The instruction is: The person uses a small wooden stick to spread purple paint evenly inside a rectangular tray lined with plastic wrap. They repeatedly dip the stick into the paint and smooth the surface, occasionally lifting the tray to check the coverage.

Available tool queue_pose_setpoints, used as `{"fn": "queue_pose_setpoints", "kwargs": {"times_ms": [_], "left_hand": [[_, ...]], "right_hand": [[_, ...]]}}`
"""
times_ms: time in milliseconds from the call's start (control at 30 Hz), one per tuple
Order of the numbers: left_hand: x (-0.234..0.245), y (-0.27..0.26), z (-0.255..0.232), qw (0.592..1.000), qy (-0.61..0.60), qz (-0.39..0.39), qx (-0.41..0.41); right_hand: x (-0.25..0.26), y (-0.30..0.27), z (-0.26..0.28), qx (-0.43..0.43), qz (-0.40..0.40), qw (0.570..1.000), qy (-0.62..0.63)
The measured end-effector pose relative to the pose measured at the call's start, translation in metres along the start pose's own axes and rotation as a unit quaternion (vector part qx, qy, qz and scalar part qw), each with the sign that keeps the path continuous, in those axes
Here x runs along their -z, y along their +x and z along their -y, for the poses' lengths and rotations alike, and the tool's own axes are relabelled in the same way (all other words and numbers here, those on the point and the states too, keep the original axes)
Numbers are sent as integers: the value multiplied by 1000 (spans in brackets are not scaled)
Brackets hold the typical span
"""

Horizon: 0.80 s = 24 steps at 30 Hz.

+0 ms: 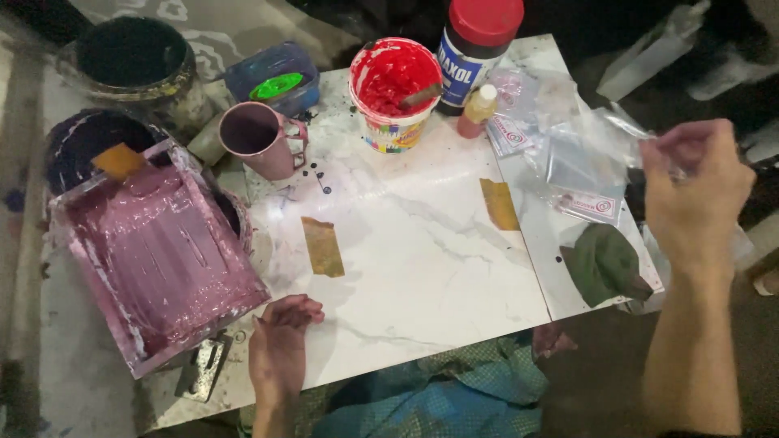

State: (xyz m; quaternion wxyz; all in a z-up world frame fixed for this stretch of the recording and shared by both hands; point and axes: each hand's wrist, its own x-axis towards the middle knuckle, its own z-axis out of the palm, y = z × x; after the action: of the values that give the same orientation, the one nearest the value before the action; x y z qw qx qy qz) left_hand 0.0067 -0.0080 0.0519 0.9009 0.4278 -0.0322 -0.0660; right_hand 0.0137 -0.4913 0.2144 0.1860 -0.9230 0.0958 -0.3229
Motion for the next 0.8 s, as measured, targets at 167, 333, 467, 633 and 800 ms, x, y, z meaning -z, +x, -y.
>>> {"fn": "queue_pose_setpoints", "kwargs": {"times_ms": [167, 333, 467, 633, 800], "left_hand": [[-13, -5, -3, 990, 123, -59, -27], [-25, -2, -7, 983, 165, -70, -23], [-23, -6, -8, 982, 173, -70, -19], [-23, -4, -7, 983, 167, -74, -18], [-66, 2, -19, 908, 408, -88, 30]], "right_hand": [[-13, 10, 12, -120, 11, 992, 41], [-32, 7, -10, -199, 93, 975, -23], [-15, 8, -2, -347, 99, 932, -33], [34, 1, -21, -242, 23, 967, 73], [47, 4, 52, -195, 126, 953, 197]]}}
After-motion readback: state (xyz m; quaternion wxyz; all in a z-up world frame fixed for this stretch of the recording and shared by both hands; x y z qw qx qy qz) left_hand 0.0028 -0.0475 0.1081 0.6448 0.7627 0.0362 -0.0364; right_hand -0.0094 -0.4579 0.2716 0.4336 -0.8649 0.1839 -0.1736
